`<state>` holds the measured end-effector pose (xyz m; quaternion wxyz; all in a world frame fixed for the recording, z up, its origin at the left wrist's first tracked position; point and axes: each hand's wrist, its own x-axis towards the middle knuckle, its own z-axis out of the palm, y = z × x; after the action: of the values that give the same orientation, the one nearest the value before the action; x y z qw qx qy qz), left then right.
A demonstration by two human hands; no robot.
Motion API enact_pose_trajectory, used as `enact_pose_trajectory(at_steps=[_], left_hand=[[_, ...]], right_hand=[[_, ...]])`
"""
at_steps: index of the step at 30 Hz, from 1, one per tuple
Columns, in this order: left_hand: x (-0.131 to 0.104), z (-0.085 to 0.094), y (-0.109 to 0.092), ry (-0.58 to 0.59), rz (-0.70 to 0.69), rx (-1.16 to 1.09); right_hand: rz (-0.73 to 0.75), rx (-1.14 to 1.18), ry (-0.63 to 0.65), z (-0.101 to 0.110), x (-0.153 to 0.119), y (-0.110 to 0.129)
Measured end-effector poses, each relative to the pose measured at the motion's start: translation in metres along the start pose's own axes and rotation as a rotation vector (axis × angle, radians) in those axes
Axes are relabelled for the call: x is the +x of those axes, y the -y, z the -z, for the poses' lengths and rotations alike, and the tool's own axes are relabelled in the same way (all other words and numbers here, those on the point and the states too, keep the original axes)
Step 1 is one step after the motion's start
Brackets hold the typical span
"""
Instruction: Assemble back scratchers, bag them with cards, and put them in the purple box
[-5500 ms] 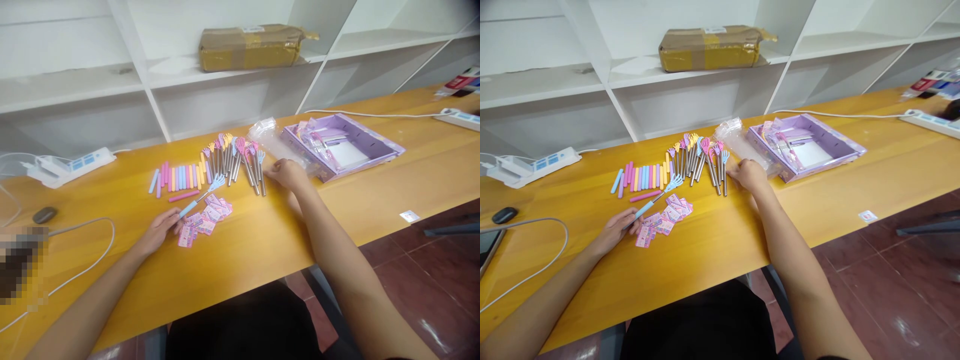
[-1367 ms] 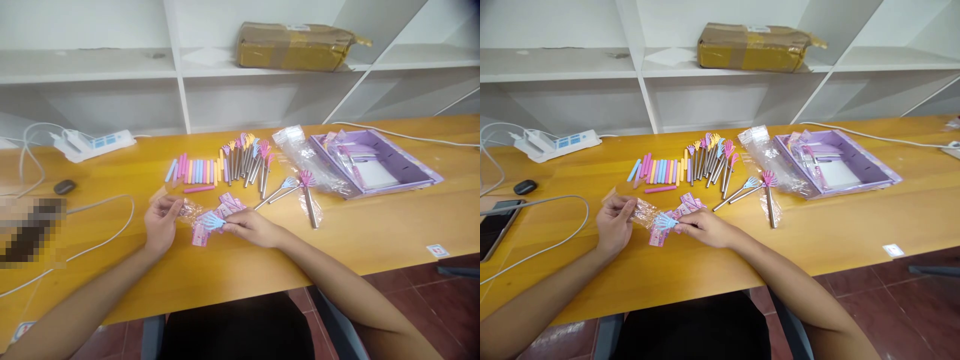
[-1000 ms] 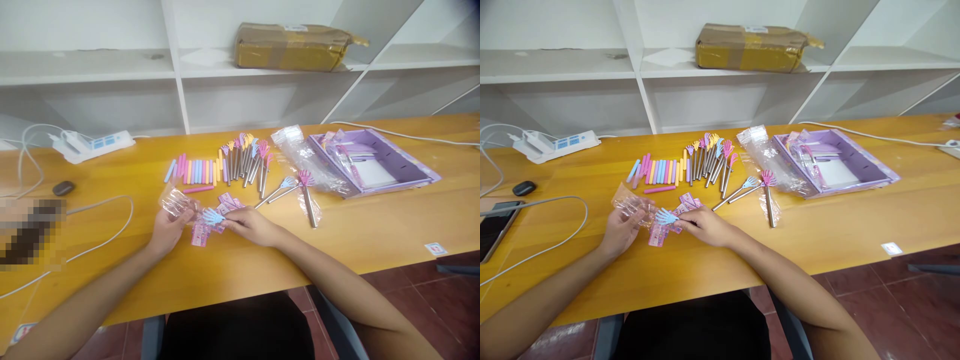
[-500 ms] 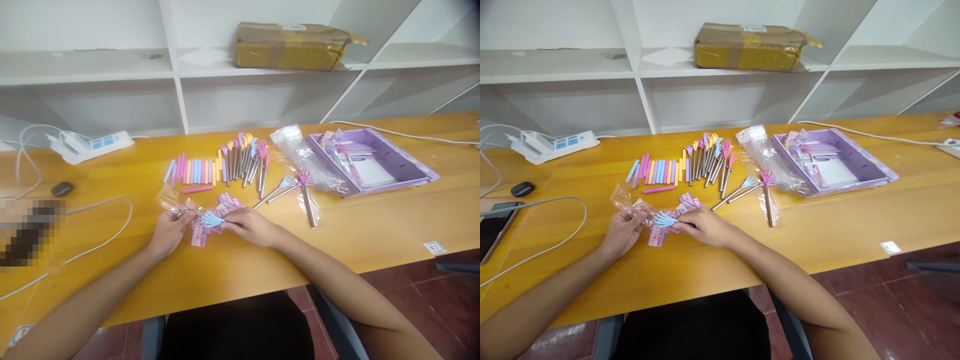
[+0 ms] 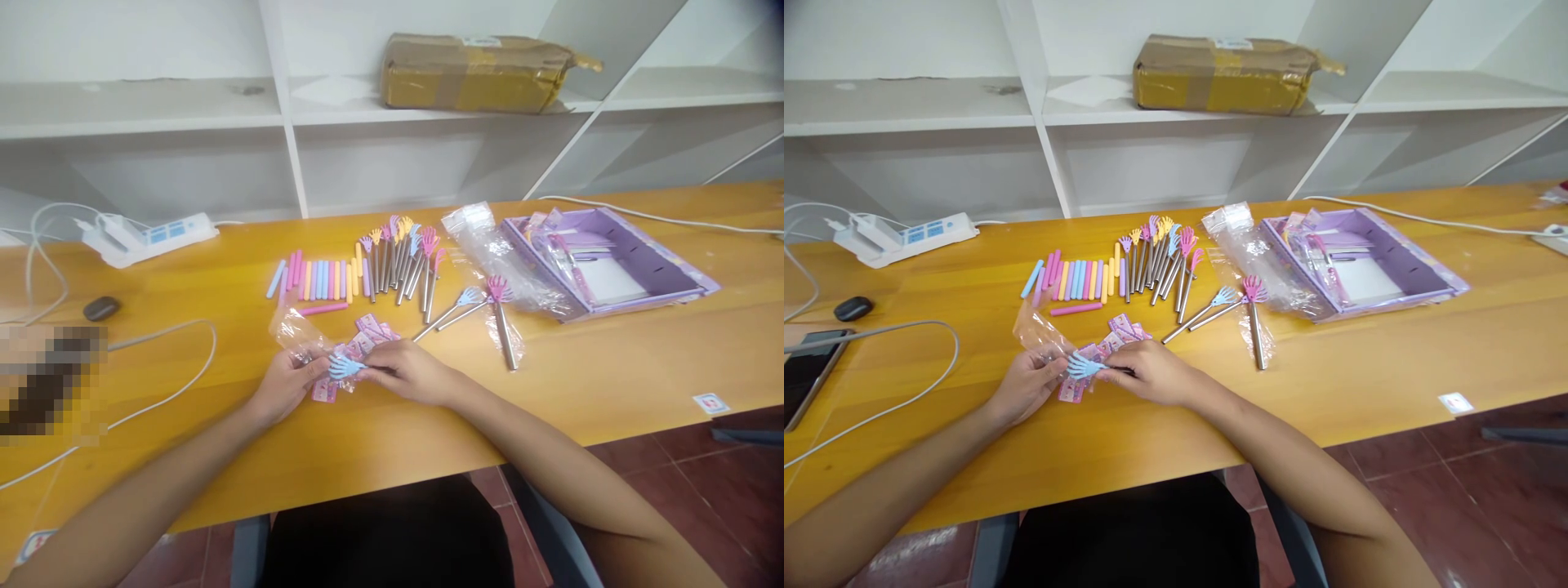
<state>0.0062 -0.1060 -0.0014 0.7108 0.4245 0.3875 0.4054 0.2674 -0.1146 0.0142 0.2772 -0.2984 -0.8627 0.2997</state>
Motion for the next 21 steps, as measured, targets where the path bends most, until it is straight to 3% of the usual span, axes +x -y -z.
enact_pose_trajectory(at_steps=[7, 10, 13, 15, 18, 21], left_hand=[[-0.004, 0.009, 0.012, 0.070, -0.018, 0.248], [-0.003, 0.011, 0.008, -0.076, -0.132, 0.255], [0.004, 0.014, 0.001, -0.310, -0.312, 0.100], [0.008, 0.016, -0.001, -0.397, -0.389, 0.009], [0.005, 0.015, 0.001, -0.367, -0.374, 0.062], [-0.005, 0.008, 0.003, -0.220, -0.318, 0.223]], right_hand=[[-0.030, -0.056, -0.040, -0.008, 0.000, -0.002], [-0.046, -0.076, -0.019, -0.007, 0.000, -0.002], [-0.096, -0.092, -0.035, -0.002, -0.001, -0.003], [-0.122, -0.099, -0.052, -0.001, -0.002, -0.005], [-0.103, -0.078, -0.043, -0.004, -0.003, -0.008], [-0.049, -0.054, -0.023, -0.012, -0.002, -0.006]])
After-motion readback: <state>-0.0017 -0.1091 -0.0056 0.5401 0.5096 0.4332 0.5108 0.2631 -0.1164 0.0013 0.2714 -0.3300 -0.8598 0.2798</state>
